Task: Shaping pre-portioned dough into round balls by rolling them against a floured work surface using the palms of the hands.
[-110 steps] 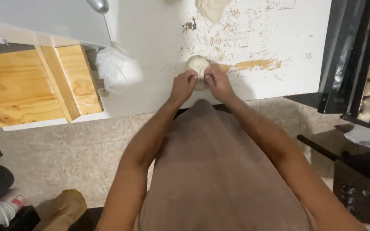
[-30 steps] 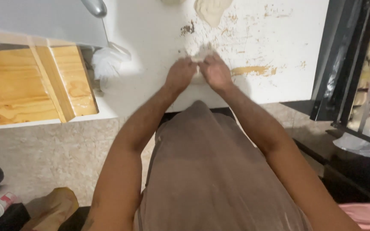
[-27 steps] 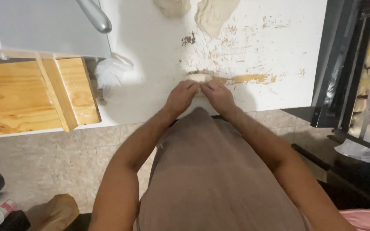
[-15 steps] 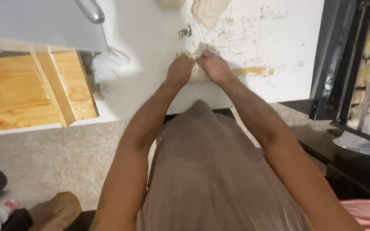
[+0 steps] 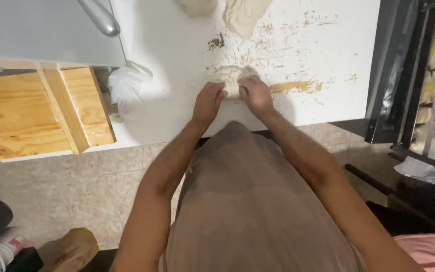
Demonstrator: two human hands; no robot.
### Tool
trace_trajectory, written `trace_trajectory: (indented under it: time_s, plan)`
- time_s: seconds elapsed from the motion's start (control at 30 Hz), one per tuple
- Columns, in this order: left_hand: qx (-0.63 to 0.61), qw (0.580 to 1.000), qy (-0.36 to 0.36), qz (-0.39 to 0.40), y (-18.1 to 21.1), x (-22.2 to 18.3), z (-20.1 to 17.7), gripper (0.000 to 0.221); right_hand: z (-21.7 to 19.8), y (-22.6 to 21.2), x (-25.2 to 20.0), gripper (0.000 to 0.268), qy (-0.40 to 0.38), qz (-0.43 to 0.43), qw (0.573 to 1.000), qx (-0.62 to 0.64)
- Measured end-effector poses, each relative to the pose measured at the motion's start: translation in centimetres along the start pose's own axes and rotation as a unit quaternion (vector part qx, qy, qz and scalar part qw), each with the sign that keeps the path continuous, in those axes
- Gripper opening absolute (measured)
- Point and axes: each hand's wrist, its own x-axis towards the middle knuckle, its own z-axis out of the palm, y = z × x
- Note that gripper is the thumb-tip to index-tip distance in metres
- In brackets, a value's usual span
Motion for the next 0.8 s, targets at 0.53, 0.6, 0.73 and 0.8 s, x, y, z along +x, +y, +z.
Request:
trace_trajectory:
  time_s: [0.53, 0.6, 0.73, 0.8]
  plan:
    - [0.109, 0.991, -0.051, -0.051, 1.8, 0.2, -2.4, 0.03, -2.9, -1.3, -3.4, 0.013, -0.017, 0.077, 0.996, 0.034]
    - [0.171, 0.983, -0.054, 0.029, 0.3, 0.5, -1.5, 0.023, -2.6, -1.8, -3.7, 0.037, 0.024, 0.016, 0.996, 0.089]
    - [0.244, 0.962, -0.09, 0.084, -0.9, 1.9, 1.0, 0.024, -0.6, -1.8, -2.5, 0.02, 0.054, 0.044, 0.99, 0.121]
    - [0.212, 0.976, -0.046, 0.023, -0.3, 3.0, 1.3, 0.027, -0.2, -1.4, -1.3, 0.013, 0.074, 0.018, 0.994, 0.082]
